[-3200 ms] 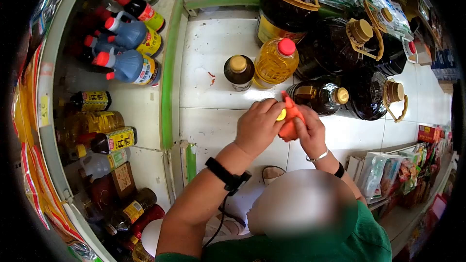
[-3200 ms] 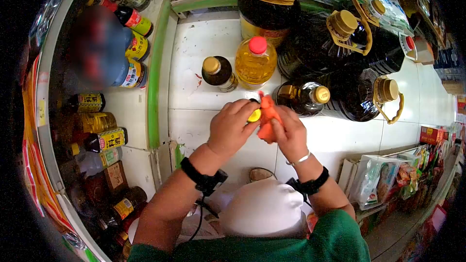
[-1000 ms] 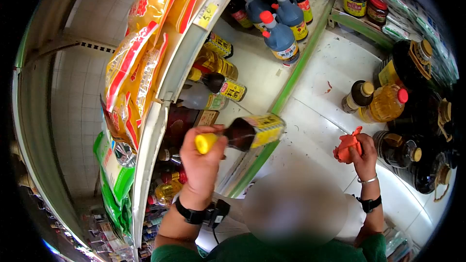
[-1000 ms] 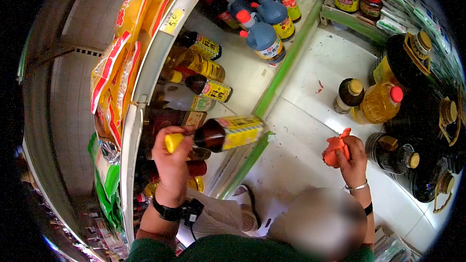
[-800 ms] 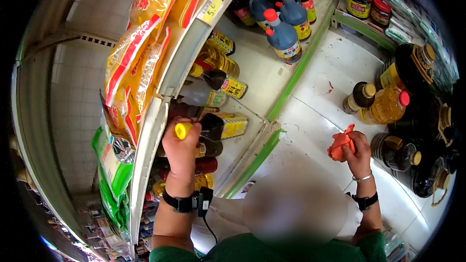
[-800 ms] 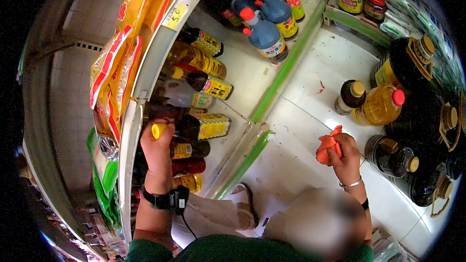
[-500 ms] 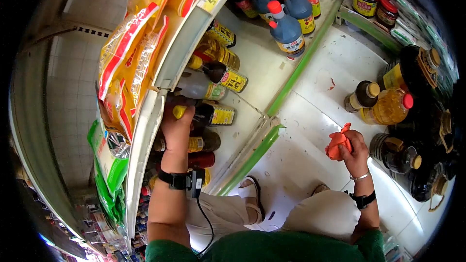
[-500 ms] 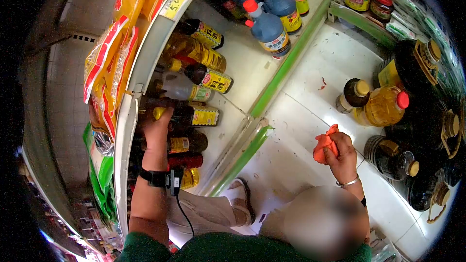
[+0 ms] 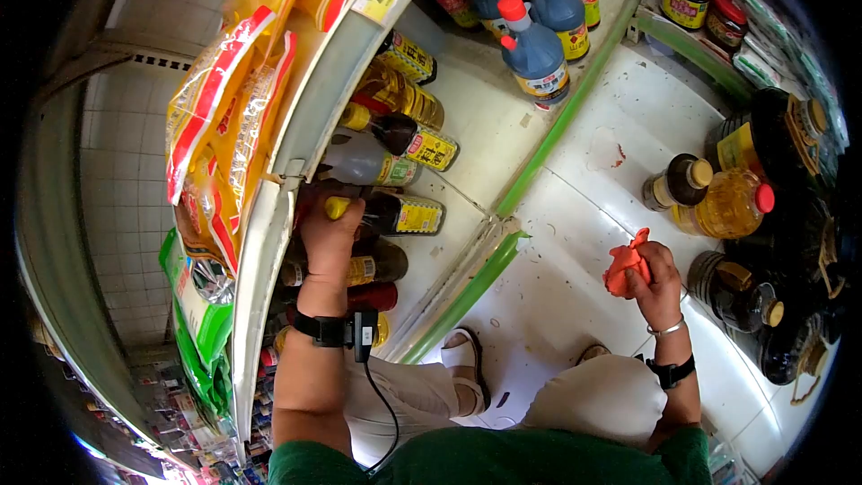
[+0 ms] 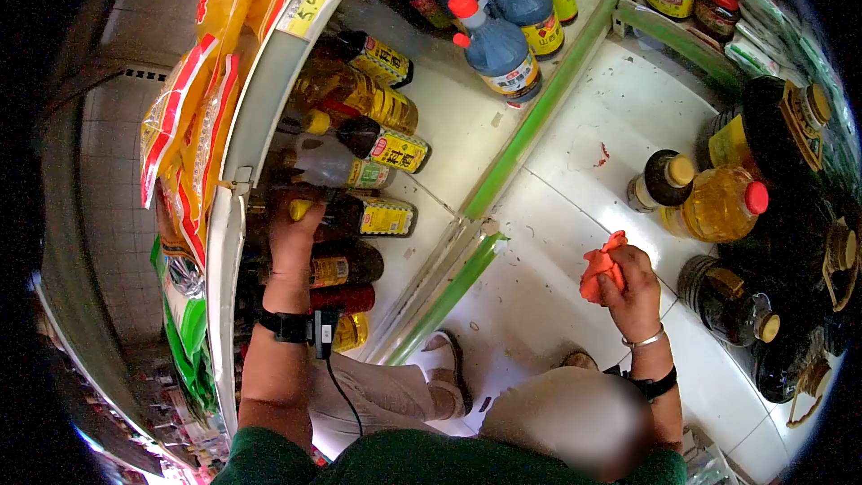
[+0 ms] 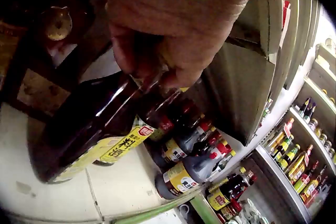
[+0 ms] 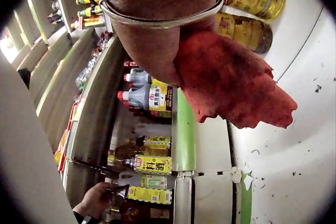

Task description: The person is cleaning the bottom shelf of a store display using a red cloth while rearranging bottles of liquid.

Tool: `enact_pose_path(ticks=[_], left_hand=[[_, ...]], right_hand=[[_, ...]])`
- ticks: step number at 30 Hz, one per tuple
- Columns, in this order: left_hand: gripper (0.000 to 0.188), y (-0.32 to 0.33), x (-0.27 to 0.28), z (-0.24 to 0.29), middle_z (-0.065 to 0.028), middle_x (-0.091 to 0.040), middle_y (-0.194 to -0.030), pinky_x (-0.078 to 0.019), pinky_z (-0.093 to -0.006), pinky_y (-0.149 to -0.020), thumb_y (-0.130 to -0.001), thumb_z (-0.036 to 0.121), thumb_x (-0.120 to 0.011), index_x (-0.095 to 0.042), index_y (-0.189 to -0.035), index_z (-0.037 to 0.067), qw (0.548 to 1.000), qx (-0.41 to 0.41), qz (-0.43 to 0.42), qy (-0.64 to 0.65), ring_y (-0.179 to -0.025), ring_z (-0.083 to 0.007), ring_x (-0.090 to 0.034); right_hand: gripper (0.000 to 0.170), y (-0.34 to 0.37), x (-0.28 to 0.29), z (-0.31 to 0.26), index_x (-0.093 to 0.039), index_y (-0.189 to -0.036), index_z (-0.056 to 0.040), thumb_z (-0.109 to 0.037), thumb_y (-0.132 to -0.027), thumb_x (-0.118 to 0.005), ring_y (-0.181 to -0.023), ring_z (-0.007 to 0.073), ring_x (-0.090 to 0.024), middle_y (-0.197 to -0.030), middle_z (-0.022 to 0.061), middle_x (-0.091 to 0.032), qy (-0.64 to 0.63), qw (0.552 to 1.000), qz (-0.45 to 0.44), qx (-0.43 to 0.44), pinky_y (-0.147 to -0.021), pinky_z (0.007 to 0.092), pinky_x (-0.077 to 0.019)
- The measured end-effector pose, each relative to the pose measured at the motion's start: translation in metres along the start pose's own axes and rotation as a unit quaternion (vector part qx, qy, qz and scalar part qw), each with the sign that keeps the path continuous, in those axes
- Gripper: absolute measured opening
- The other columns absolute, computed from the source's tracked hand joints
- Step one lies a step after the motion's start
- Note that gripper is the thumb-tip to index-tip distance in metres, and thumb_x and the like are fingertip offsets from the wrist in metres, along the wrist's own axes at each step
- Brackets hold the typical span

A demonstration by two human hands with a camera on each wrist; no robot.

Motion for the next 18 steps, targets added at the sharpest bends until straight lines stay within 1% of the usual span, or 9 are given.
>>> enact_pose_path(ticks=[2,3,5,6,9,11,13,15,18], left_hand=[[0.02,-0.008,0.008,-0.003,-0.0027,-0.055,-0.069,-0.0405,-0.0241,-0.044,-0.075,0.01,-0.069,-0.059,-0.091,0.005,0.991,-0.082,0.002,-0.105,-0.051,-0.0098,-0.051],[0.02,-0.011,0.012,-0.009,-0.0027,-0.055,-0.069,-0.0405,-0.0241,-0.044,-0.075,0.01,-0.069,-0.059,-0.091,0.005,0.991,-0.078,0.001,-0.107,-0.051,-0.0098,-0.051],[0.023,-0.016,0.016,-0.02,-0.0025,-0.055,-0.074,-0.0411,-0.0225,-0.046,-0.075,0.009,-0.068,-0.057,-0.095,0.006,0.998,0.007,-0.01,-0.068,-0.054,-0.0094,-0.051],[0.024,-0.017,0.017,-0.024,-0.0021,-0.056,-0.076,-0.0422,-0.0213,-0.047,-0.077,0.01,-0.067,-0.057,-0.098,0.008,0.996,0.059,-0.044,-0.051,-0.055,-0.009,-0.051],[0.023,-0.026,0.027,-0.041,-0.0016,-0.056,-0.075,-0.0432,-0.021,-0.048,-0.079,0.011,-0.067,-0.056,-0.099,0.008,0.993,0.105,-0.043,-0.041,-0.055,-0.0085,-0.05],[0.023,-0.024,0.031,-0.037,-0.001,-0.057,-0.076,-0.0437,-0.021,-0.048,-0.079,0.014,-0.067,-0.056,-0.099,0.009,0.993,0.101,-0.048,-0.032,-0.056,-0.0078,-0.05],[0.035,-0.029,0.039,-0.035,-0.0053,-0.063,-0.078,-0.0543,-0.0292,-0.054,-0.074,0.021,-0.076,-0.062,-0.102,0.005,0.996,0.054,-0.065,-0.027,-0.059,-0.0156,-0.06],[0.033,-0.029,0.039,-0.036,-0.0057,-0.063,-0.077,-0.0542,-0.0292,-0.053,-0.074,0.019,-0.075,-0.062,-0.101,0.005,0.994,0.074,-0.077,-0.04,-0.057,-0.0156,-0.06],[0.032,-0.029,0.043,-0.037,-0.0059,-0.062,-0.075,-0.0539,-0.029,-0.052,-0.074,0.017,-0.075,-0.06,-0.099,0.005,0.99,0.094,-0.092,-0.058,-0.055,-0.015,-0.059]], right_hand=[[0.035,-0.002,-0.002,-0.002,-0.058,-0.107,-0.0033,-0.001,-0.073,-0.065,-0.095,0.0331,-0.061,-0.108,0.0166,-0.058,0.0,1.0,-0.004,0.009,-0.081,0.0371,-0.0509],[0.035,-0.003,-0.003,-0.002,-0.057,-0.107,-0.0032,-0.001,-0.073,-0.065,-0.095,0.033,-0.061,-0.108,0.0165,-0.058,0.004,1.0,-0.005,0.01,-0.081,0.037,-0.051],[0.035,-0.006,-0.005,-0.003,-0.057,-0.107,-0.0031,0.0,-0.073,-0.065,-0.095,0.0329,-0.061,-0.108,0.0165,-0.058,0.007,1.0,-0.009,0.011,-0.081,0.0368,-0.0511],[0.034,-0.006,-0.006,-0.002,-0.057,-0.107,-0.003,0.0,-0.073,-0.065,-0.095,0.0329,-0.061,-0.108,0.0163,-0.058,-0.004,1.0,-0.011,0.007,-0.081,0.0366,-0.0511],[0.035,-0.007,-0.009,-0.001,-0.057,-0.107,-0.0027,0.002,-0.073,-0.064,-0.095,0.0326,-0.061,-0.107,0.0159,-0.058,-0.015,1.0,-0.016,0.004,-0.08,0.0356,-0.0514],[0.035,-0.008,-0.009,-0.003,-0.056,-0.108,-0.0028,0.002,-0.074,-0.064,-0.094,0.032,-0.061,-0.108,0.0156,-0.058,-0.01,1.0,-0.016,0.009,-0.08,0.0352,-0.0517],[0.035,-0.009,-0.01,-0.005,-0.056,-0.108,-0.0028,0.002,-0.074,-0.064,-0.094,0.0318,-0.061,-0.108,0.0157,-0.057,0.001,1.0,-0.021,0.009,-0.079,0.0352,-0.0519],[0.036,-0.009,-0.009,-0.006,-0.056,-0.108,-0.0029,0.002,-0.073,-0.064,-0.095,0.0317,-0.061,-0.109,0.0158,-0.057,-0.038,0.999,-0.02,-0.008,-0.08,0.0353,-0.0516],[0.037,-0.007,-0.011,0.0,-0.056,-0.108,-0.0028,0.001,-0.073,-0.064,-0.096,0.0317,-0.06,-0.109,0.016,-0.057,-0.005,1.0,-0.019,0.011,-0.081,0.0356,-0.051]])
Point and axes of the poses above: each hand's wrist, its own y-axis away from the middle knuckle, its own x-axis out of the back of the hand, z = x × y, the point moved 7 cm from there along -y, towards the middle knuckle
